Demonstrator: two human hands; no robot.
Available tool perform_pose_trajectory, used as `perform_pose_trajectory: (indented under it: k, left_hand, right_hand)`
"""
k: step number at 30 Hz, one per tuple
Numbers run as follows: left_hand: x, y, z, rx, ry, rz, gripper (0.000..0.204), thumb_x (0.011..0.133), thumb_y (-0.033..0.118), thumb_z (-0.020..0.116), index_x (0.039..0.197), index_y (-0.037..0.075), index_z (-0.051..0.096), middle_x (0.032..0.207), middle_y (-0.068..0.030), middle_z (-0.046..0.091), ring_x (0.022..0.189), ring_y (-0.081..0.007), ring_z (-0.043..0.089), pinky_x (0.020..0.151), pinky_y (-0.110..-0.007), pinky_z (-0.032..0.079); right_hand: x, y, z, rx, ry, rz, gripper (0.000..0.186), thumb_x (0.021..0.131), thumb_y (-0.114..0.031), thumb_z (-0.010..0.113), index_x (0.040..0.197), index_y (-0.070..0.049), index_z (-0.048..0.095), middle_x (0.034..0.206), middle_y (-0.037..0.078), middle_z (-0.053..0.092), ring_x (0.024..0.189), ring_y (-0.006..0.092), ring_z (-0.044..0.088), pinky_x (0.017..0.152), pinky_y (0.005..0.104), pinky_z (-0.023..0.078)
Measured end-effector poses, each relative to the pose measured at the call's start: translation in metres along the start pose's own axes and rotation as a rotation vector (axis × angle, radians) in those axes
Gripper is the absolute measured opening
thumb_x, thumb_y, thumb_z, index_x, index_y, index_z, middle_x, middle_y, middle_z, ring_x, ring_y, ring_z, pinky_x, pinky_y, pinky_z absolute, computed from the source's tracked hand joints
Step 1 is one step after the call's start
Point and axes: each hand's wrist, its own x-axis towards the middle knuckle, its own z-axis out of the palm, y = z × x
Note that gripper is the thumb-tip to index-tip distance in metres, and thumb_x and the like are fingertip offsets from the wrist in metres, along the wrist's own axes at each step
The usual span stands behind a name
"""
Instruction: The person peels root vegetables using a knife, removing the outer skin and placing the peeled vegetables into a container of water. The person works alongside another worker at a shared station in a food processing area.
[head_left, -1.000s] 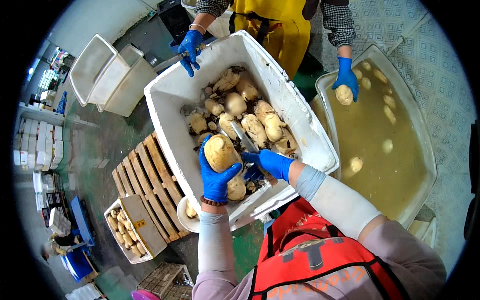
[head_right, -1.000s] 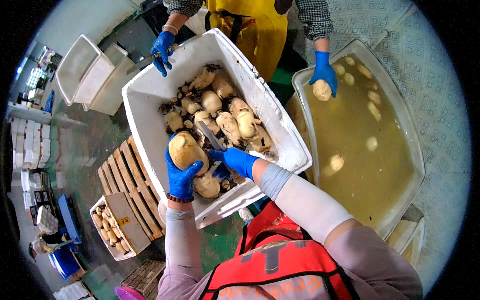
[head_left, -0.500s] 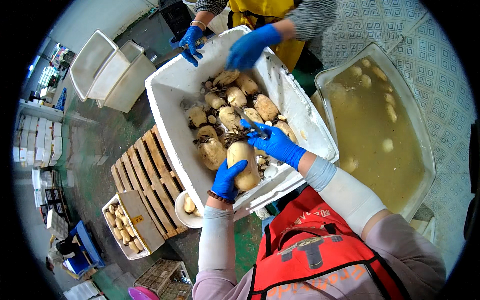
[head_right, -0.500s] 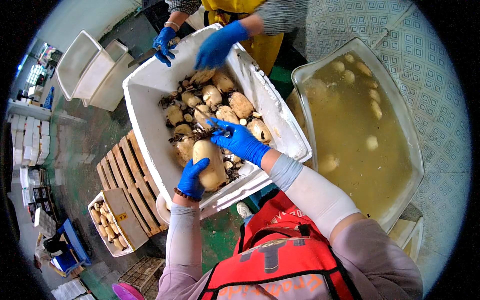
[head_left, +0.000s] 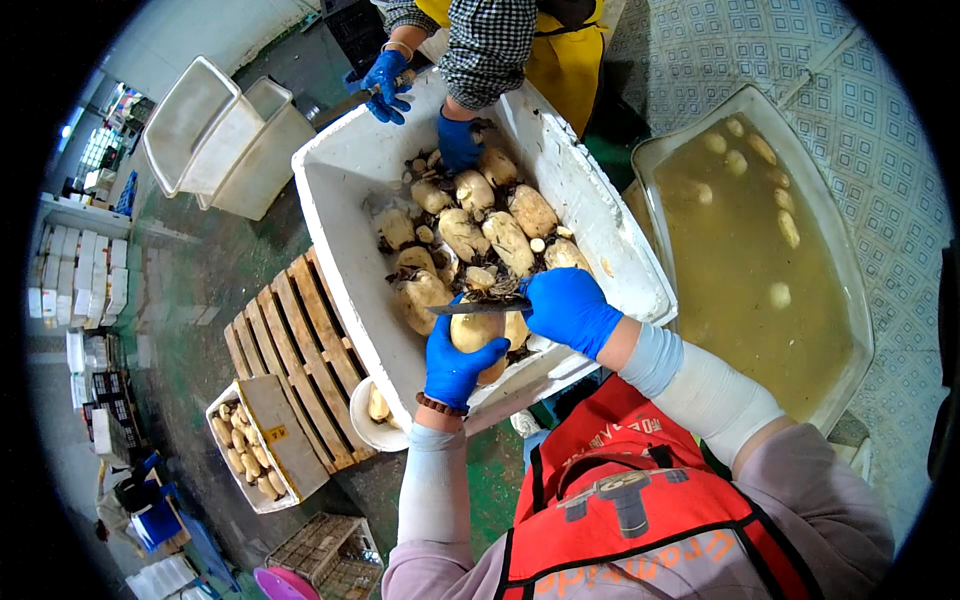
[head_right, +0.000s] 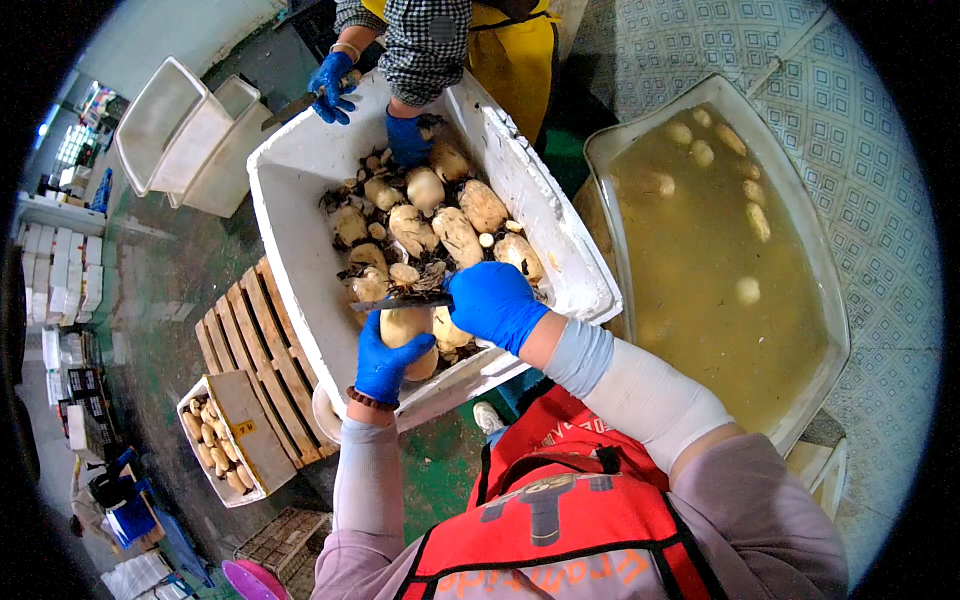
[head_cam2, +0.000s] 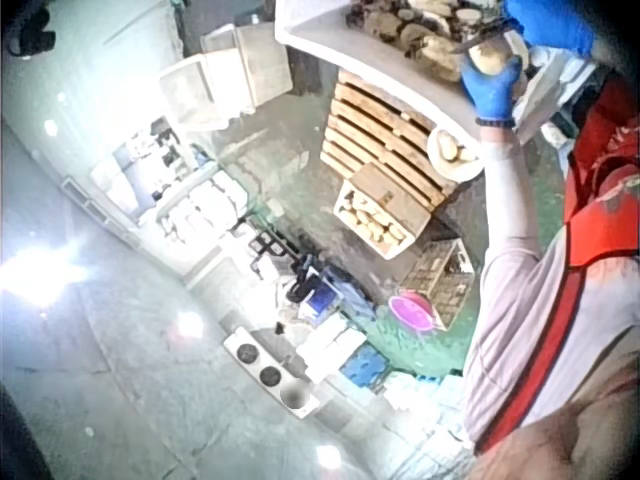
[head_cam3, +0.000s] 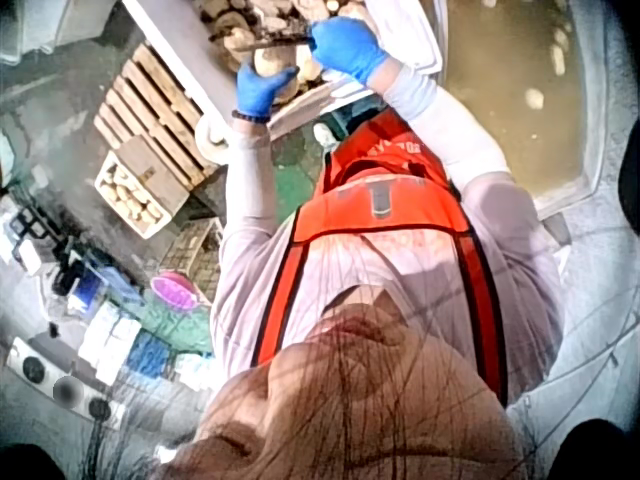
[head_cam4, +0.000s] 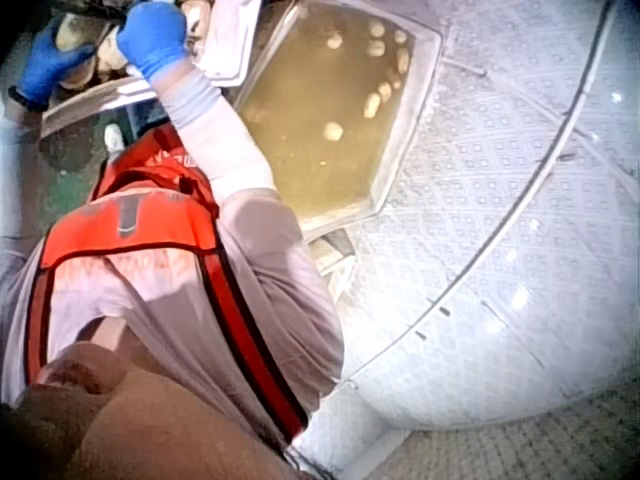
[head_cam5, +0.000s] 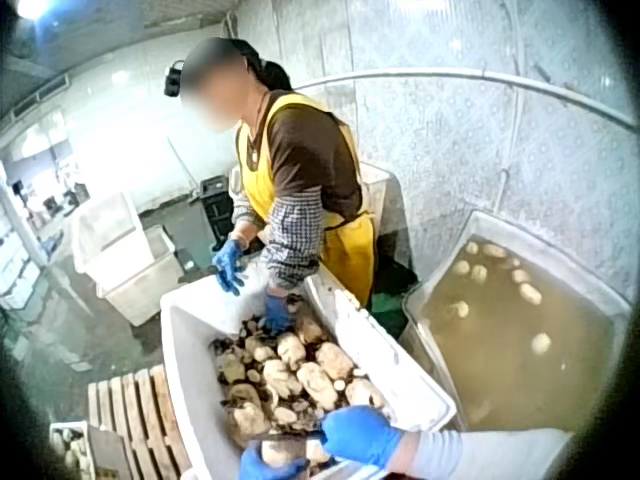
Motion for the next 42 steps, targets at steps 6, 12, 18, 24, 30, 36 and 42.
perform_pose_trajectory:
  k: [6,12,18,24,30,36,42]
  left_hand:
    - [-0.002,-0.002,0.001,0.139,0.070,0.069,0.074,0.055,0.016,0.082,0.117,-0.001,0.046,0.106,-0.0119,0.056,0.094,-0.0198,0.055,0.081,-0.032,0.048]
    - [-0.005,-0.012,-0.017,0.166,0.188,0.087,0.076,0.055,0.015,0.082,0.119,-0.002,0.044,0.107,-0.0141,0.055,0.096,-0.0227,0.055,0.082,-0.034,0.048]
    - [-0.013,0.001,-0.016,0.146,0.141,0.191,0.076,0.056,0.015,0.081,0.121,0.002,0.044,0.115,-0.0141,0.051,0.101,-0.0243,0.053,0.084,-0.034,0.047]
    - [-0.001,-0.011,-0.034,0.727,0.373,0.393,0.084,0.052,0.020,0.083,0.124,0.004,0.043,0.111,-0.0165,0.053,0.098,-0.0316,0.054,0.086,-0.039,0.045]
    - [0.003,0.009,-0.002,1.008,0.354,0.624,0.080,0.051,0.021,0.082,0.121,0.006,0.047,0.108,-0.0140,0.056,0.097,-0.0300,0.055,0.085,-0.038,0.045]
    - [0.005,-0.001,0.000,0.759,0.301,0.538,0.081,0.053,0.018,0.084,0.122,0.005,0.045,0.111,-0.0145,0.054,0.102,-0.0270,0.053,0.088,-0.036,0.044]
    - [0.010,-0.013,-0.022,0.546,0.319,0.318,0.084,0.054,0.016,0.082,0.125,0.004,0.040,0.118,-0.0152,0.048,0.107,-0.0291,0.049,0.092,-0.038,0.042]
  right_hand:
    - [0.019,0.021,0.030,0.140,0.160,-0.062,0.008,0.069,-0.017,0.056,0.070,-0.010,0.061,0.065,0.016,0.059,0.062,0.0343,0.059,0.055,0.0435,0.048]
    - [0.031,0.002,0.035,0.070,0.019,-0.006,0.011,0.069,-0.016,0.056,0.073,-0.009,0.064,0.069,0.016,0.062,0.065,0.0330,0.061,0.058,0.0427,0.049]
    - [0.048,0.049,0.064,-0.039,-0.080,0.081,0.014,0.073,-0.018,0.058,0.079,-0.008,0.065,0.079,0.017,0.064,0.074,0.0317,0.063,0.064,0.0413,0.051]
    - [0.040,0.024,0.021,0.495,-0.172,0.228,0.037,0.077,-0.041,0.060,0.080,-0.004,0.065,0.075,0.018,0.063,0.070,0.0290,0.063,0.067,0.0368,0.050]
    - [0.027,-0.032,0.022,0.748,0.099,0.091,0.038,0.077,-0.043,0.059,0.087,-0.007,0.064,0.083,0.019,0.063,0.080,0.0353,0.061,0.071,0.0395,0.048]
    - [0.027,-0.006,0.023,1.084,0.082,0.176,0.025,0.076,-0.025,0.059,0.088,-0.004,0.066,0.077,0.017,0.064,0.070,0.0263,0.064,0.064,0.0346,0.050]
    - [0.028,0.020,0.012,0.280,0.186,-0.004,0.039,0.073,-0.015,0.064,0.108,-0.002,0.054,0.086,0.017,0.060,0.078,0.0323,0.060,0.067,0.0390,0.049]
